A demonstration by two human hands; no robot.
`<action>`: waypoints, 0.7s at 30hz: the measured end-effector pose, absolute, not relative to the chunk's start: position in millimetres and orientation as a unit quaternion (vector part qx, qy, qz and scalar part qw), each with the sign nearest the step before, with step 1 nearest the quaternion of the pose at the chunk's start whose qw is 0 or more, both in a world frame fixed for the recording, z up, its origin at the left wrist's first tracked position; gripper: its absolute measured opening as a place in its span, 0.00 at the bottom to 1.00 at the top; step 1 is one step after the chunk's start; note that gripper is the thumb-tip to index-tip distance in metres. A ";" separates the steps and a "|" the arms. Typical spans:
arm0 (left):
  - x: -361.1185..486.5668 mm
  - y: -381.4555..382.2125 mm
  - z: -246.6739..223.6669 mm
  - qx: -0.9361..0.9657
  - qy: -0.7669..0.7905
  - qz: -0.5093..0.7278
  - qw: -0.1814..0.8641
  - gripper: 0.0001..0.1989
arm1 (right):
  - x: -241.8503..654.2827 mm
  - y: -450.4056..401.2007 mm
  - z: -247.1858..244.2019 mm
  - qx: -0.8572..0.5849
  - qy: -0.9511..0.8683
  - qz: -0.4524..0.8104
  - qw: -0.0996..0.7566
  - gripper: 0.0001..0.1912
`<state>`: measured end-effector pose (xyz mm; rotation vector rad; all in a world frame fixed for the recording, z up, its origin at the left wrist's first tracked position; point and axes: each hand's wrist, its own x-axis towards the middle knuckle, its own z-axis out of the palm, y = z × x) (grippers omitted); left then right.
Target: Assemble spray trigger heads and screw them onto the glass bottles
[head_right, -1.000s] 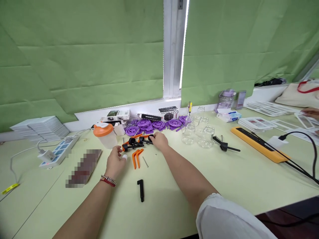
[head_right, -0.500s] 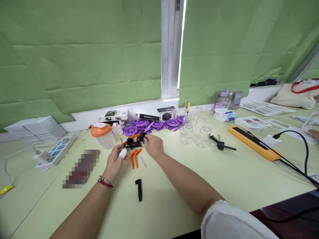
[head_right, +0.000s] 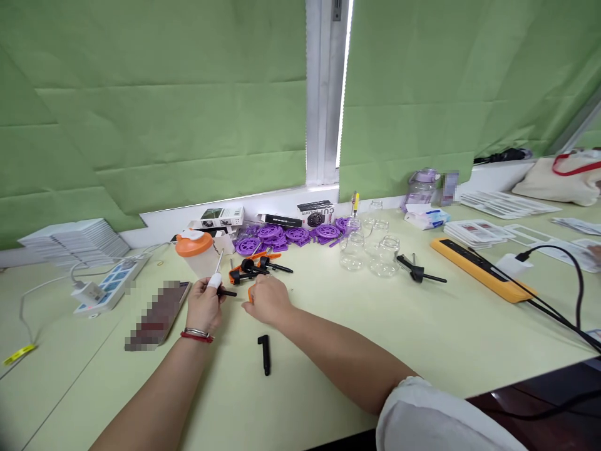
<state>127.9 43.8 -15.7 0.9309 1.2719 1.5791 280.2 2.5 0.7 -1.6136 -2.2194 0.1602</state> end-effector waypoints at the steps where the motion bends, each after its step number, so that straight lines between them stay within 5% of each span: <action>1: 126.6 44.6 -15.5 0.367 0.514 0.640 0.438 0.17 | 275.6 1.7 -2.6 -0.577 -0.795 0.043 0.182 0.15; 6: 125.4 43.5 -13.8 0.344 0.515 0.648 0.443 0.18 | 259.5 0.0 -14.4 -0.597 -0.777 0.039 0.195 0.08; 10: 125.1 43.0 -12.8 0.339 0.507 0.652 0.450 0.18 | 273.7 3.7 -6.2 -0.587 -0.732 0.134 0.319 0.07; 15: 127.9 36.7 -5.8 0.371 0.478 0.631 0.485 0.17 | 322.7 -1.1 12.8 -0.503 -0.540 0.427 0.523 0.13; 21: 145.8 11.3 2.1 0.495 0.403 0.521 0.566 0.13 | 377.9 -29.7 0.5 -0.344 -0.399 0.699 0.484 0.19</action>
